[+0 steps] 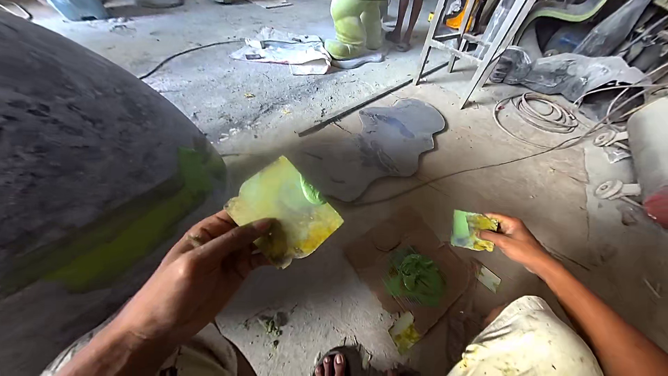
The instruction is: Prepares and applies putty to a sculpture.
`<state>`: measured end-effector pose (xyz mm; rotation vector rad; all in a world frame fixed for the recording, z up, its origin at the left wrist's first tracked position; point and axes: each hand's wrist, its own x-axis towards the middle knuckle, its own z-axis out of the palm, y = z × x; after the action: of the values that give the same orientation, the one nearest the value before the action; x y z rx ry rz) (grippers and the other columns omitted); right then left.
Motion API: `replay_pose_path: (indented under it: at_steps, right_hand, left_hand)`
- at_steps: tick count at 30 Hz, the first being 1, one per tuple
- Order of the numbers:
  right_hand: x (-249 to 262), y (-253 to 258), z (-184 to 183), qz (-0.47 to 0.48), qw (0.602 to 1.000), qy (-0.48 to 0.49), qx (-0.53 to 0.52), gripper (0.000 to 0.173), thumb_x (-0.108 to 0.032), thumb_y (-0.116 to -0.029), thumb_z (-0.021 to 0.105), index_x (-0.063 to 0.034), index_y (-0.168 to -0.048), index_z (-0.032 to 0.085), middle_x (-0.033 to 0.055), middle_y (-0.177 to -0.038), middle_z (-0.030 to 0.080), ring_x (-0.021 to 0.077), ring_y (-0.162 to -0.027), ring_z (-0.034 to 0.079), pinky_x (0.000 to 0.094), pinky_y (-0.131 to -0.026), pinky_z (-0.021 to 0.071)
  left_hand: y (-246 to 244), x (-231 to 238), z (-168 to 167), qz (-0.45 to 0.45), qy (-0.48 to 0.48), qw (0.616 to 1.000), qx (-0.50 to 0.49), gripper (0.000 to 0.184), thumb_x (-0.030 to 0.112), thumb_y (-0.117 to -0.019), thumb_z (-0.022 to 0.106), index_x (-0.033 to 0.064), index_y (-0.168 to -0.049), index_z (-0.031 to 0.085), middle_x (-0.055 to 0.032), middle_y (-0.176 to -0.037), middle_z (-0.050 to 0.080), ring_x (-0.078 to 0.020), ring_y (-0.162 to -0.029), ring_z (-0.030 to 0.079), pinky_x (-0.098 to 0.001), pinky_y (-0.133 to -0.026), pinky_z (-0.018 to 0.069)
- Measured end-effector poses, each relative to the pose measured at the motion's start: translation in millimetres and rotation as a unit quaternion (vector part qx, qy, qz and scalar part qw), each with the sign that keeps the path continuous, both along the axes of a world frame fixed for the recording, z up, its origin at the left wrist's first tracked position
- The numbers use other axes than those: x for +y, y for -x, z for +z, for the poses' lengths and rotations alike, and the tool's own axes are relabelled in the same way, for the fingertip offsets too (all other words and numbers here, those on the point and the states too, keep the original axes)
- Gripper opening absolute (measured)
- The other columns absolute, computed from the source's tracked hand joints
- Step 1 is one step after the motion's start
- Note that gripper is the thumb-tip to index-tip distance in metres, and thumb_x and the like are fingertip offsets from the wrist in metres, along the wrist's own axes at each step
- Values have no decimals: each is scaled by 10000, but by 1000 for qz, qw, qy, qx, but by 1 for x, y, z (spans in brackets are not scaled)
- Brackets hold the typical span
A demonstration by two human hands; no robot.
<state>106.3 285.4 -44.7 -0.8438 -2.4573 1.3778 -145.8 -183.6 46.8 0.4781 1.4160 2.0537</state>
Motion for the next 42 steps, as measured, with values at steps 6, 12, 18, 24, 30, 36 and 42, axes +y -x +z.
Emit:
replay_pose_path:
  at_steps: [6,12,18,24,30,36,42]
  right_hand:
    - [-61,-39,-130,122,974,-114,-156,318,-121,-981,543,-85,-1238,725,145,-1290,655,259,-1197,629,456,-1051,513]
    - [-114,-15,-216,222,904,-256,-262,555,-65,-981,521,-313,-1475,564,101,-1410,607,332,-1177,656,542,-937,560]
    - [-137,-12,-207,244,862,-230,-381,558,-72,-1030,440,-319,-1528,499,115,-1481,556,379,-1259,602,566,-981,526]
    - [-132,-32,-191,300,825,-213,-429,647,-35,-944,545,-307,-1529,499,136,-1508,520,392,-1286,572,576,-1018,495]
    - [-96,-42,-146,205,890,-130,-385,392,-234,-1021,498,-239,-1380,654,77,-1385,639,272,-1270,612,524,-1068,486]
    - [-63,-74,-140,-30,988,-38,146,315,-28,-926,550,-36,-1157,765,80,-1159,758,153,-1120,701,338,-1017,559]
    - [-68,-55,-105,-53,928,70,362,225,-63,-950,608,-41,-1078,792,131,-1161,751,237,-1122,701,380,-994,569]
  left_hand:
    - [5,-9,15,93,31,994,47,243,85,-1042,440,131,-1143,655,-55,-1033,737,-109,-826,735,-270,-697,639]
    - [-13,-34,16,187,47,981,8,289,43,-1056,376,119,-1128,646,-54,-1004,744,-119,-832,734,-277,-734,632]
    - [-62,-15,-5,142,117,981,-69,231,59,-1047,405,100,-1206,567,-86,-1042,742,-199,-883,746,-383,-764,645]
    - [-109,73,-56,89,108,962,-236,263,54,-1030,504,-28,-1278,533,-216,-1073,716,-332,-916,739,-482,-762,640]
    - [-131,156,-140,61,208,928,-304,272,51,-1020,565,-19,-1283,545,-211,-1082,712,-323,-917,744,-466,-751,646]
    - [-137,192,-213,-15,271,907,-320,338,62,-985,597,-7,-1310,537,-210,-1121,694,-313,-967,725,-457,-801,627]
    - [-146,229,-202,-157,81,913,-369,338,39,-1008,567,25,-1342,511,-182,-1118,699,-289,-956,723,-423,-807,623]
